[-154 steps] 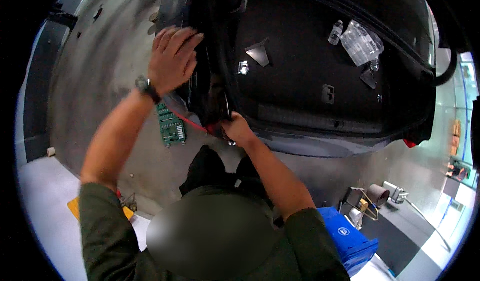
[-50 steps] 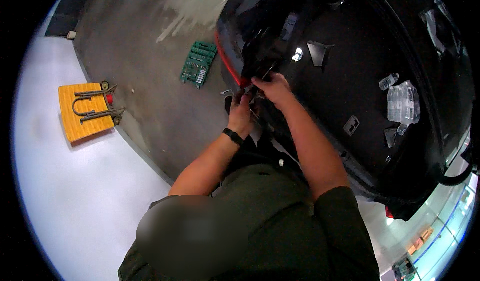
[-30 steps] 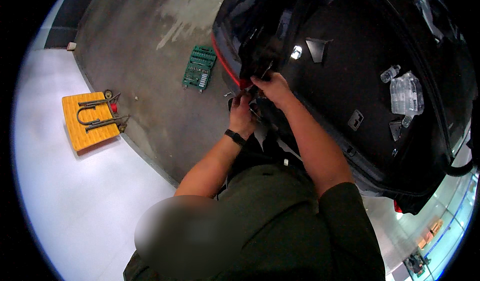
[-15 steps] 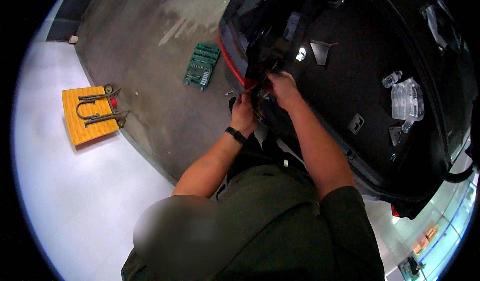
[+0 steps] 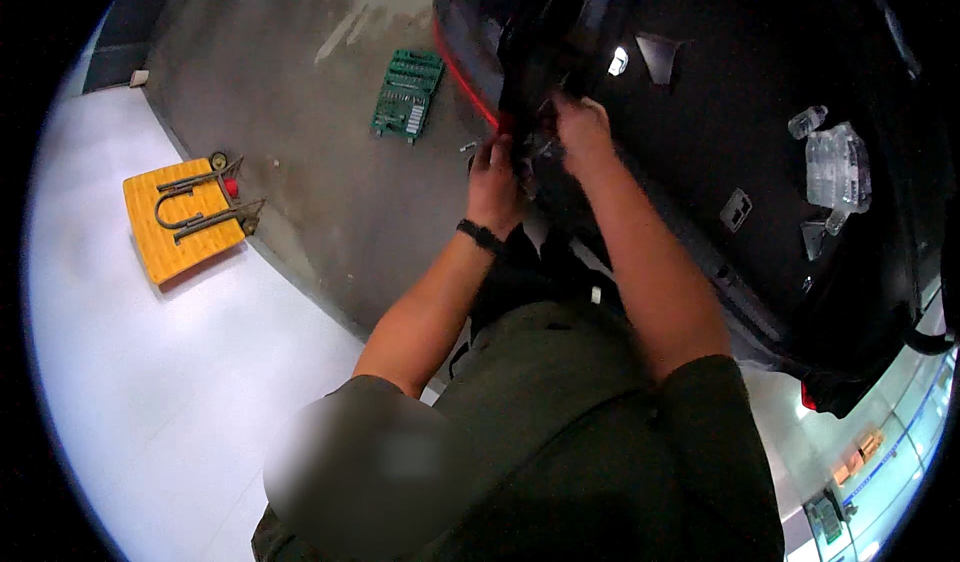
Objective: The person uses a screwdriver to pry and unscrew a taillight assembly from a vehicle. They then walk to retrieve a green tool case, sit on the floor, assemble a ratchet with an extension, and continue prying at the light fixture until the unit is loosened.
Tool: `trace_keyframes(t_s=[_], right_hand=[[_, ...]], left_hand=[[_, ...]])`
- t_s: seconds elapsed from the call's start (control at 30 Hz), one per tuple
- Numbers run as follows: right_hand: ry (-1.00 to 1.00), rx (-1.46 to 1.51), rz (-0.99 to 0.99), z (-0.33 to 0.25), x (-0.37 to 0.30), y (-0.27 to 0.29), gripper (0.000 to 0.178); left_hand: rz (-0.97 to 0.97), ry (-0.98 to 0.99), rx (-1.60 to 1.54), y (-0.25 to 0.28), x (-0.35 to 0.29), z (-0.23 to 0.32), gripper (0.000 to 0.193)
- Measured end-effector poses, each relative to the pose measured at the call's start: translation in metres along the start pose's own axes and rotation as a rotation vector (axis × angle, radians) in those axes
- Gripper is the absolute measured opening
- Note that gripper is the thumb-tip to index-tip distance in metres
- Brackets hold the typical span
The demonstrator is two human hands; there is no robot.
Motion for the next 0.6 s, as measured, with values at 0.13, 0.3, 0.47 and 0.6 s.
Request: trace_keyframes(t_s=[0.13, 0.3, 0.47, 0.6], right_hand=[[-0.263, 0.292, -0.239, -0.038, -0.025, 0.006, 0.041], [-0.132, 0.407, -0.201, -0.03, -0.018, 0.007, 0.03], [-0.204, 0.444, -0.164, -0.044, -0.028, -0.003, 0.026], [-0.24, 0.624, -0.222, -0.046, -0.03, 0.001, 0.023]], left_hand=[[-0.013, 0.063, -0.141, 0.011, 0.005, 0.011, 0.033], [0.046, -0.052, -0.125, -0.018, -0.009, 0.004, 0.032], [0.042, -0.091, -0.109, -0.001, 0.001, 0.012, 0.032], [-0.004, -0.119, -0.045, 0.008, 0.007, 0.007, 0.033]])
Point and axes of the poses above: each hand's wrist, its own x-axis towards the middle knuckle, its own y-axis out of the back of the hand, z = x × y, the point moved 1 cm from there along x, towards the middle knuckle, and after that the axes turned 11 degrees about -x, right-handed, at the moved point
